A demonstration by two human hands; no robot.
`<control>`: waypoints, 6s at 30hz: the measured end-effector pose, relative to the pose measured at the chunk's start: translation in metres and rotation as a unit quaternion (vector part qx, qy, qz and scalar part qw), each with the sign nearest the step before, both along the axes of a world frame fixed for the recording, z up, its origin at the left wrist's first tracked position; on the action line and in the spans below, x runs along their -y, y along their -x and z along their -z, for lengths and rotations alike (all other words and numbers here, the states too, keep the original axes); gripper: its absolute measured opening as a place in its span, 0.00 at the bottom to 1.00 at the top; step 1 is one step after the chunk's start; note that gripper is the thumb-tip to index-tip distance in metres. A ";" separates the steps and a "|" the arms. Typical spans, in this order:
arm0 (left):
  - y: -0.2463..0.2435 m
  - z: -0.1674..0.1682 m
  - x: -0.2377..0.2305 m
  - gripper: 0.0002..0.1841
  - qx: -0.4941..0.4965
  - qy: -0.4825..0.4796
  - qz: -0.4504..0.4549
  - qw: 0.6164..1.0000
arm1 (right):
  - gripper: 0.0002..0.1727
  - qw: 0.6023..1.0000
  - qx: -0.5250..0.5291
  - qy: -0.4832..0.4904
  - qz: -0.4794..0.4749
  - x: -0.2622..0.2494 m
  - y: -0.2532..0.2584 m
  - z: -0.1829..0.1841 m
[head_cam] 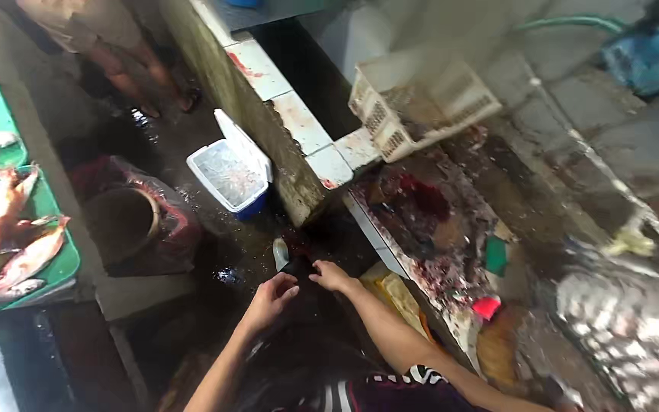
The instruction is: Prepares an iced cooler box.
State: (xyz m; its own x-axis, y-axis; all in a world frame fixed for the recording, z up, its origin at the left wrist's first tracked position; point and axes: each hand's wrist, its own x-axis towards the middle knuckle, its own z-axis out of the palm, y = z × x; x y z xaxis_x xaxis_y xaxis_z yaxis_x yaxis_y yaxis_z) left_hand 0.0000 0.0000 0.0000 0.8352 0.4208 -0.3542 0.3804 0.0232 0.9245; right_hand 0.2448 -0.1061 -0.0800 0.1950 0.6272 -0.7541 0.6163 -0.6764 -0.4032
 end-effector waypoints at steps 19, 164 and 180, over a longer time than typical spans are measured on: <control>0.060 0.151 -0.355 0.18 -0.233 0.130 -0.413 0.871 | 0.60 0.971 0.204 -0.074 0.096 -0.567 -0.052 0.235; -0.160 0.600 -0.609 0.39 -0.083 -0.311 0.072 0.944 | 0.36 0.909 0.319 -0.263 -0.044 -0.744 -0.156 0.290; -0.125 0.620 -0.518 0.31 -0.094 -0.312 0.070 0.943 | 0.34 0.894 0.327 -0.299 -0.064 -0.747 -0.157 0.297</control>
